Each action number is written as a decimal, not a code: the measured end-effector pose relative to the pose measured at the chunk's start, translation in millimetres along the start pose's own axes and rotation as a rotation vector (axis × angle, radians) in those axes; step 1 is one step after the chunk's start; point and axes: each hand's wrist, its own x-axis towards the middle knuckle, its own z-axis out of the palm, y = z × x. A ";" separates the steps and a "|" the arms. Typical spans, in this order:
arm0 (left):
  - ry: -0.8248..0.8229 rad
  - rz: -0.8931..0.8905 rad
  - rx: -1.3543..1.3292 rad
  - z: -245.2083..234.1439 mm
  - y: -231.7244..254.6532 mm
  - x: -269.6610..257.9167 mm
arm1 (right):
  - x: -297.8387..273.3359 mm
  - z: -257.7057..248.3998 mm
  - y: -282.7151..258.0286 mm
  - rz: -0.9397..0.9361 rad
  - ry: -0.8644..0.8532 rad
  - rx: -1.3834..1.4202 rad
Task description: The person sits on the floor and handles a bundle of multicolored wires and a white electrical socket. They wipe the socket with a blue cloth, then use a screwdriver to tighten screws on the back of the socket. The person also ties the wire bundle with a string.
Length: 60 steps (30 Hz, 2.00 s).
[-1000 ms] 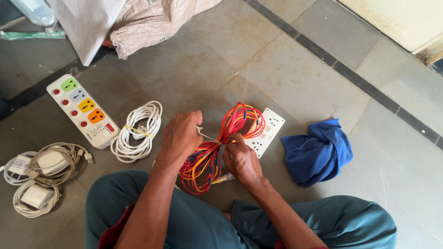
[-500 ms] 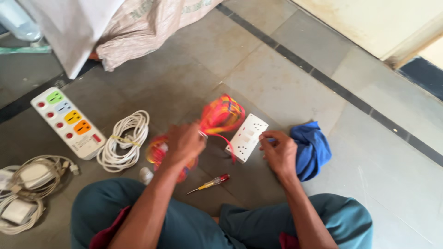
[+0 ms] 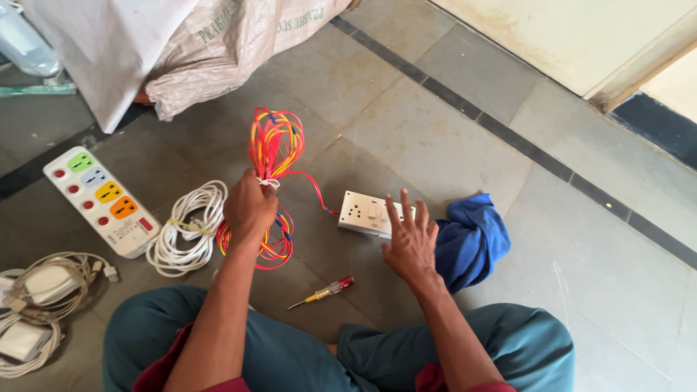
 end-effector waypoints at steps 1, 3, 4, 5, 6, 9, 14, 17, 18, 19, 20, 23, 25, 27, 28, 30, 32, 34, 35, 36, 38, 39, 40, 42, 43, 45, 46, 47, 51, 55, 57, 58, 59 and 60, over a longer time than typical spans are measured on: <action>-0.016 -0.047 -0.075 -1.1 0.8 -0.2 | 1.6 4.1 1.8 -0.024 -0.012 -0.044; -0.026 -0.133 -0.286 -1.5 -1.7 0.6 | 3.8 13.0 6.9 0.024 0.040 0.010; -0.021 -0.171 -0.426 1.0 -5.1 1.1 | 4.8 17.2 7.7 0.044 0.066 0.037; -0.016 -0.208 -0.567 5.1 -10.0 2.2 | 4.3 21.0 6.7 0.104 0.015 0.127; -0.040 -0.216 -0.710 10.6 -15.7 4.7 | 3.1 23.6 6.3 0.163 -0.038 0.214; -0.137 -0.272 -1.009 28.7 -31.8 9.9 | 1.3 28.7 1.8 0.272 -0.025 0.437; -0.161 -0.159 -0.877 43.1 -18.8 -4.4 | 2.3 45.0 -4.3 0.366 0.063 0.556; -0.192 -0.126 -0.702 33.7 1.2 -16.8 | 4.3 59.0 1.7 0.407 0.020 0.594; -0.218 -0.127 -0.710 30.5 7.3 -18.8 | 5.8 62.3 2.8 0.443 -0.023 0.621; -0.244 -0.129 -0.718 27.7 12.1 -20.8 | 6.4 64.1 3.6 0.480 -0.065 0.649; -0.269 -0.132 -0.725 25.1 15.4 -22.0 | 5.9 64.5 3.4 0.458 -0.038 0.632; -0.239 -0.117 -0.503 21.2 19.6 -21.3 | 3.6 58.8 -1.6 0.406 0.034 0.587; -0.131 0.025 -0.296 18.3 16.0 -20.7 | 1.4 53.4 -8.0 0.396 0.071 0.564; -0.083 0.094 -0.108 17.2 16.3 -20.7 | 1.3 47.7 -11.3 0.350 0.091 0.525; -0.090 0.087 -0.024 15.2 15.6 -22.7 | -0.2 45.1 -12.0 0.327 0.098 0.504; -0.105 0.084 0.079 11.2 17.3 -25.2 | 1.1 40.8 -15.0 0.313 0.082 0.447; -0.116 0.096 0.118 3.1 20.8 -23.6 | 2.0 34.0 -16.2 0.307 0.045 0.406; -0.177 0.037 0.154 -5.1 27.6 -23.3 | 2.5 27.2 -16.8 0.314 -0.015 0.381; -0.208 0.007 0.173 -9.0 30.9 -24.6 | 2.3 24.4 -16.5 0.297 -0.031 0.379; -0.159 0.065 0.211 -12.1 34.2 -27.3 | 2.1 21.4 -15.3 0.281 -0.046 0.377; -0.061 0.179 0.288 -15.9 39.2 -34.5 | 0.2 16.2 -13.0 0.188 0.068 0.311; -0.002 0.256 0.285 -15.8 41.5 -35.5 | -1.8 13.8 -11.7 0.112 0.195 0.245; 0.055 0.330 0.283 -14.4 42.7 -35.8 | -4.2 12.0 -10.7 0.034 0.320 0.178; 0.124 0.458 0.220 -10.3 40.5 -36.2 | -9.0 8.8 -7.8 -0.009 0.122 0.353; 0.135 0.510 0.160 -5.9 40.1 -36.5 | -11.4 8.1 -7.6 -0.034 0.022 0.439; 0.007 0.522 0.126 3.0 40.4 -38.2 | -24.4 9.0 -13.8 -0.457 -0.208 0.613; -0.131 0.484 0.154 9.1 45.1 -40.4 | -33.6 11.6 -24.9 -0.532 -0.256 0.564; -0.268 0.445 0.182 14.8 50.8 -43.9 | -42.0 13.8 -35.7 -0.606 -0.303 0.513; -0.456 0.982 0.257 35.0 61.9 -61.2 | -38.5 9.4 -45.0 -0.634 -0.354 0.457; -0.432 1.141 0.283 71.9 67.4 -52.4 | -15.1 -30.9 -4.5 -0.456 -0.380 0.706; -0.341 1.220 0.156 85.0 68.3 -50.2 | -0.7 -52.6 17.6 -0.301 -0.285 0.859; -0.293 1.249 0.096 88.7 68.5 -49.3 | 4.9 -59.4 25.2 -0.189 -0.210 0.966; -0.290 1.243 0.182 92.9 72.0 -48.3 | 9.4 -64.4 32.7 -0.105 -0.137 1.012; -0.284 1.238 0.271 96.4 77.5 -46.2 | 14.2 -67.0 40.1 -0.022 -0.058 1.058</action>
